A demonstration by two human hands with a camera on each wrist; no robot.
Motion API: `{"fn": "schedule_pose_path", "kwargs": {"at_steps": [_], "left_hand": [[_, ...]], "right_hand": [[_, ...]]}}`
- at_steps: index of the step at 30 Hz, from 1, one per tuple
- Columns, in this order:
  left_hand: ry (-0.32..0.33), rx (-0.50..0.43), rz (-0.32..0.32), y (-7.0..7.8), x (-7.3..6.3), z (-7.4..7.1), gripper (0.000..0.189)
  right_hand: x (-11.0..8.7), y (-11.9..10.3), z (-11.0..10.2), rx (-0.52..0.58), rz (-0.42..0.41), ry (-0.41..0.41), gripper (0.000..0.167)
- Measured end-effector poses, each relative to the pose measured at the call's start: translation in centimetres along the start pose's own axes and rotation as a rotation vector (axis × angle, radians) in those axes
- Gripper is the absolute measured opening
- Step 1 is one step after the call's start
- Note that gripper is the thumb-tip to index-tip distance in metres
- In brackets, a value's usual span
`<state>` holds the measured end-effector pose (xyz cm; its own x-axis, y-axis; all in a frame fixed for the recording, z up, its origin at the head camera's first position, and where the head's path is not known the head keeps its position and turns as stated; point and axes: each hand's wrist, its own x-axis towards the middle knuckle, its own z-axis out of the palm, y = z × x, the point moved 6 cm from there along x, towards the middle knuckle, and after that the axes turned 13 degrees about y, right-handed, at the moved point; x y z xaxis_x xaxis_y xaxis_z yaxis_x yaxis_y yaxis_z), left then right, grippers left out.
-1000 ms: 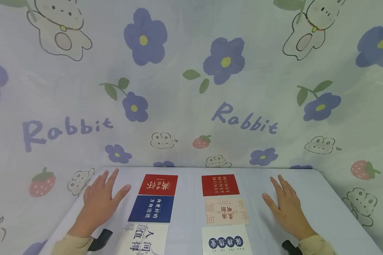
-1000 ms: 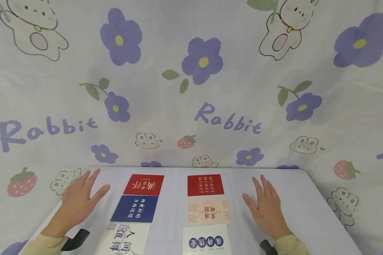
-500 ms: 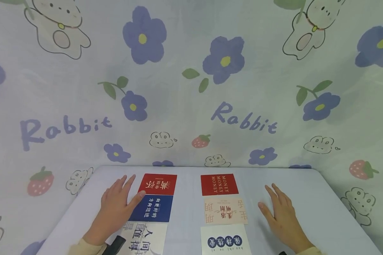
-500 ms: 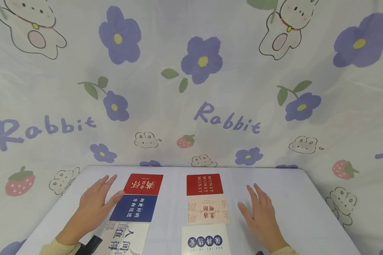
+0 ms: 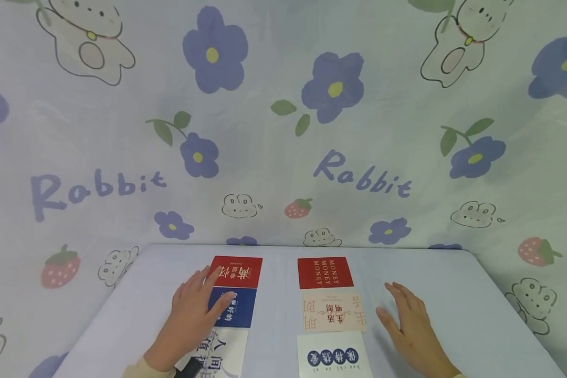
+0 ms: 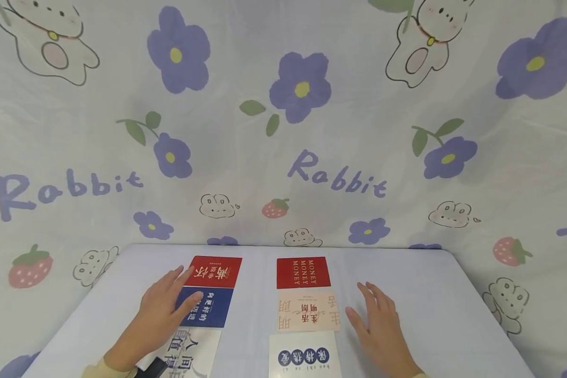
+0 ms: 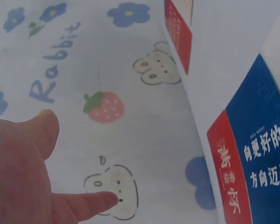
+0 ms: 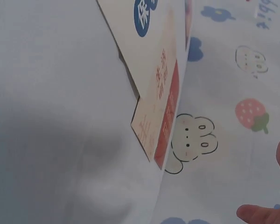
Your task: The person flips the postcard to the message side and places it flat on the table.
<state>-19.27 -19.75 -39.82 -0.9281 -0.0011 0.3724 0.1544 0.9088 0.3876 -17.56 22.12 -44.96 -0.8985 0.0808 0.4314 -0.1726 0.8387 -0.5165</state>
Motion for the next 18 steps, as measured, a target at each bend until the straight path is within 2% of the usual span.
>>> {"fn": "schedule_pose_path", "kwargs": {"at_steps": [7, 15, 18], "left_hand": [[-0.028, -0.045, -0.006, 0.9, -0.4, 0.6, 0.078], [-0.049, -0.067, 0.011, 1.8, -0.9, 1.9, 0.075], [-0.077, -0.064, 0.008, 2.2, -1.1, 2.5, 0.077]], "right_hand": [[-0.3, -0.4, 0.3, -0.001, 0.014, -0.011, 0.061], [-0.9, -0.4, 1.1, 0.007, 0.069, -0.074, 0.062], [-1.0, -0.4, 1.4, 0.0, 0.101, -0.099, 0.065]]}}
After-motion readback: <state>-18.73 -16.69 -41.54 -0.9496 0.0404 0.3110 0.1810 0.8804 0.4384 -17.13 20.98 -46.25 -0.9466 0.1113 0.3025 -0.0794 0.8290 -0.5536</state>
